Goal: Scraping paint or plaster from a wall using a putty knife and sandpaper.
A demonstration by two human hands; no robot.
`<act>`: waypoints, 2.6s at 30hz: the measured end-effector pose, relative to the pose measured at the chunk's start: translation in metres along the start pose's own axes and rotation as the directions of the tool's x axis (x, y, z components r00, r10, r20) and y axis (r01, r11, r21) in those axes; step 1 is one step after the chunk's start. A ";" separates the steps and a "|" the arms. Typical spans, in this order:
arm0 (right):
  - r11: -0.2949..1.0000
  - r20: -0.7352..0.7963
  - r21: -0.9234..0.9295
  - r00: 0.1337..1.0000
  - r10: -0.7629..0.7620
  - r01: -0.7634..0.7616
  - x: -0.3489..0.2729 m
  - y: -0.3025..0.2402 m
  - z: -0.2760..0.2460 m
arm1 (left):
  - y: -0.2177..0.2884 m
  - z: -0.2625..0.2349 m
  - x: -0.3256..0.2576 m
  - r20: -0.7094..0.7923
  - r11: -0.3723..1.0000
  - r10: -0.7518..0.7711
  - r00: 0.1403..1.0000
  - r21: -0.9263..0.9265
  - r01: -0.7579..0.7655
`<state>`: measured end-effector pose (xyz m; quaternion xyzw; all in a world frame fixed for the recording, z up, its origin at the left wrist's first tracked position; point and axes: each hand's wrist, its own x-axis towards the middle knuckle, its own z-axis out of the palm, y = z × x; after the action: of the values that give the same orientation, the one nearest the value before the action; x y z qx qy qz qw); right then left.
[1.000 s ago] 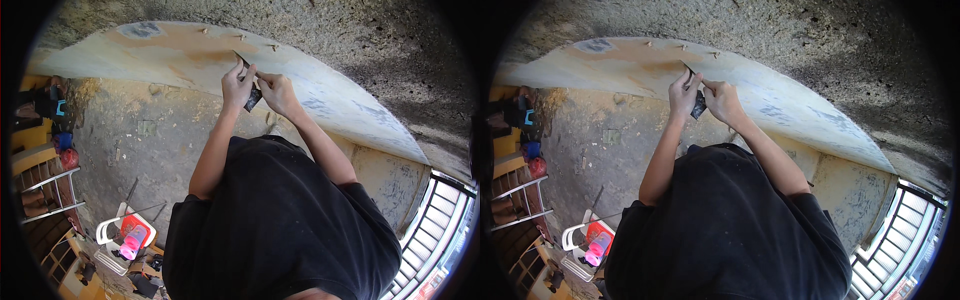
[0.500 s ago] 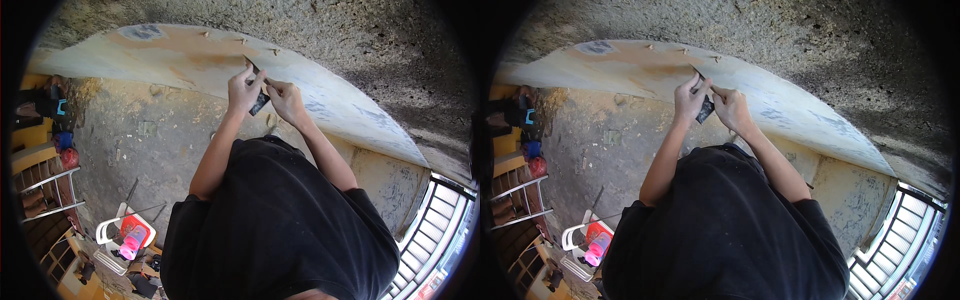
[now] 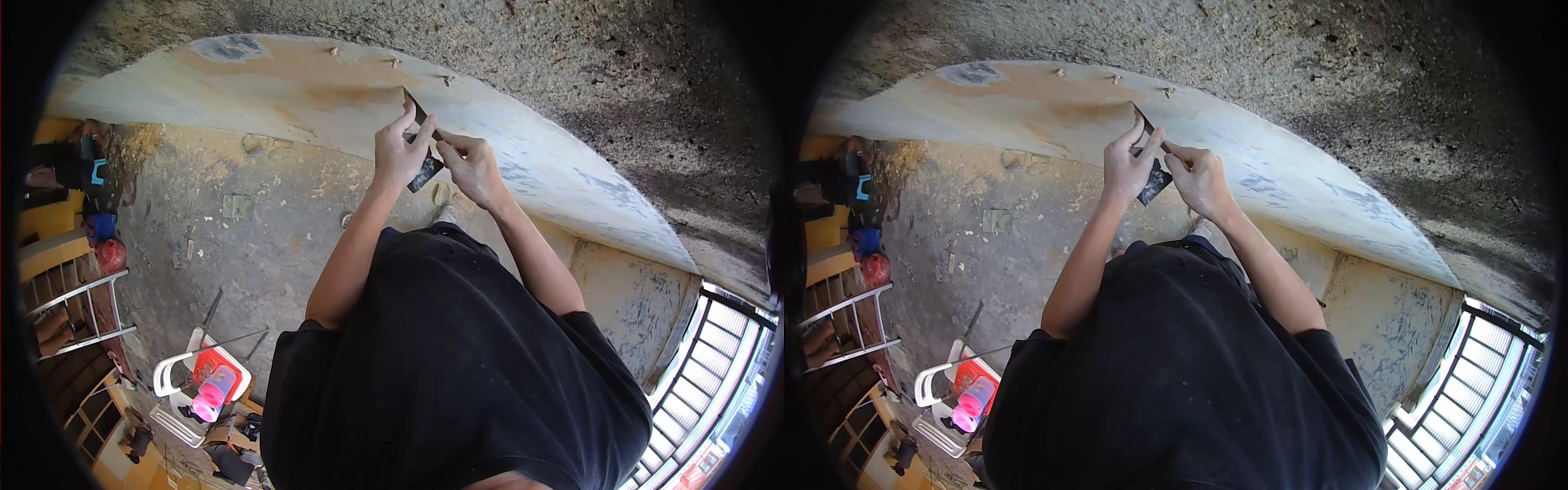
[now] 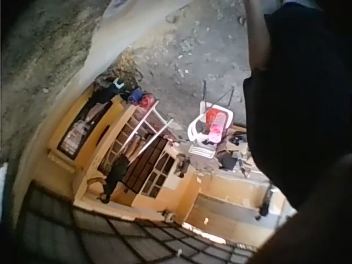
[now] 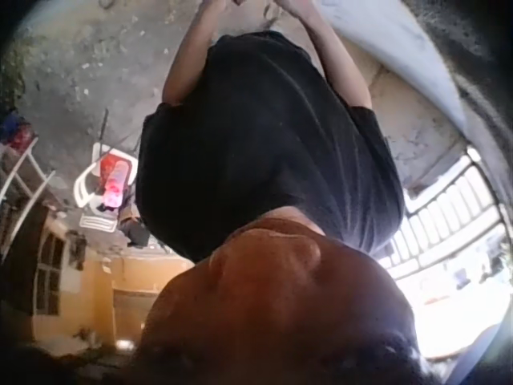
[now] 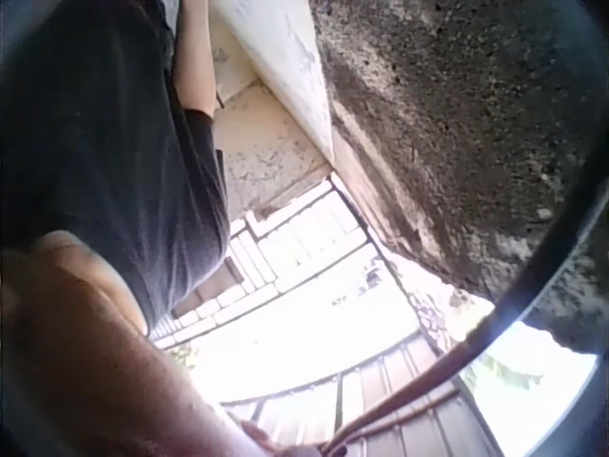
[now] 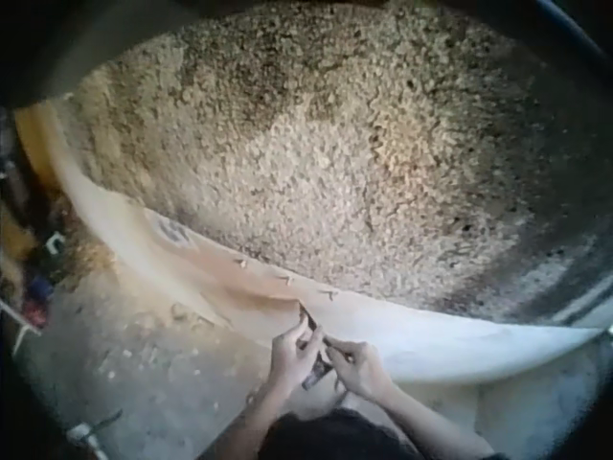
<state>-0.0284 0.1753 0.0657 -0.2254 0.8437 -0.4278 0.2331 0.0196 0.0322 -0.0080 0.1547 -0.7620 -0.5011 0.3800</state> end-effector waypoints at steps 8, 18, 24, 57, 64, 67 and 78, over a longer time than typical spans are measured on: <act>0.994 0.041 0.107 0.999 0.030 -0.035 0.011 0.001 0.001 | 0.017 -0.012 0.004 0.060 0.978 -0.206 0.977 0.015 0.206; 0.995 0.024 0.102 1.000 0.005 -0.008 0.015 0.000 0.005 | 0.003 -0.012 0.004 0.111 0.940 -0.331 0.937 -0.044 0.338; 0.991 0.005 0.046 0.992 -0.125 0.125 0.026 -0.006 0.019 | -0.004 -0.021 0.011 0.071 0.925 -0.325 0.943 -0.186 0.333; 0.993 -0.018 0.122 1.000 -0.005 0.007 -0.008 0.011 -0.013 | 0.030 -0.002 -0.003 0.170 0.979 -0.202 0.965 -0.002 0.205; 0.997 -0.035 0.032 0.997 -0.064 0.065 0.011 0.005 0.010 | 0.021 -0.015 0.013 0.157 0.962 -0.274 0.949 0.067 0.266; 0.997 0.012 0.078 1.000 -0.002 0.001 -0.004 0.006 -0.008 | 0.028 -0.010 0.003 0.160 0.966 -0.257 0.953 0.013 0.258; 0.993 -0.017 0.072 0.996 -0.089 0.090 0.006 0.005 -0.004 | 0.026 -0.009 0.002 0.152 0.959 -0.269 0.951 -0.043 0.279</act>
<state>-0.0363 0.1770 0.0631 -0.2516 0.8182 -0.4697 0.2160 0.0285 0.0364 0.0175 0.2099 -0.7423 -0.5830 0.2552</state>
